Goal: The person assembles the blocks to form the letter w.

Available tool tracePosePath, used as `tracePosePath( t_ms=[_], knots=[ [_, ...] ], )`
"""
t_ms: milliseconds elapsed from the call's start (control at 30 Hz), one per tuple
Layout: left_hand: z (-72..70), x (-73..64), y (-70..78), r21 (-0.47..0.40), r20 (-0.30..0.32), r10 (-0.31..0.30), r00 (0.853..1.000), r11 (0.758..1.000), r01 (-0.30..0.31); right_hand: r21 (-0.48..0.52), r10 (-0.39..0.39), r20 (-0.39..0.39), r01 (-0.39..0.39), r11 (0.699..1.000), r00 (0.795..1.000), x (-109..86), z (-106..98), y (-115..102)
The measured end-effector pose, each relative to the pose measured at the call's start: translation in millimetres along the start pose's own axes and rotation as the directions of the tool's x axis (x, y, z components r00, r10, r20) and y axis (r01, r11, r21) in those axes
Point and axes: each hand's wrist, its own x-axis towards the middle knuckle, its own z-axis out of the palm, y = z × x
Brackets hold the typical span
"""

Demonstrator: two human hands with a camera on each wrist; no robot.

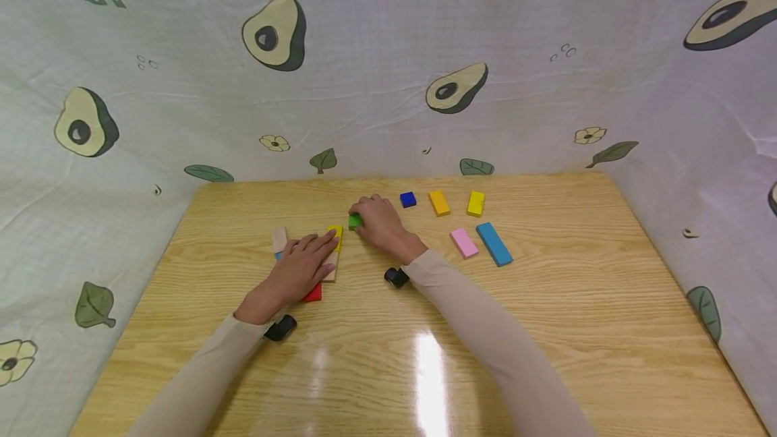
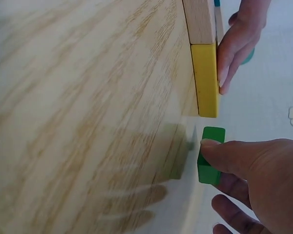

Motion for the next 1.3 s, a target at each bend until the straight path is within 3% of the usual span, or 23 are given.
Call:
tracePosePath(
  t_ms=[1300],
  knots=[
    [-2.7,-1.0,1.2,-0.01,0.013,-0.008,1.0,1.0,0.008,0.036,0.018,0.021,-0.019,0.999,1.0,8.1,5.9,-7.5]
  ],
)
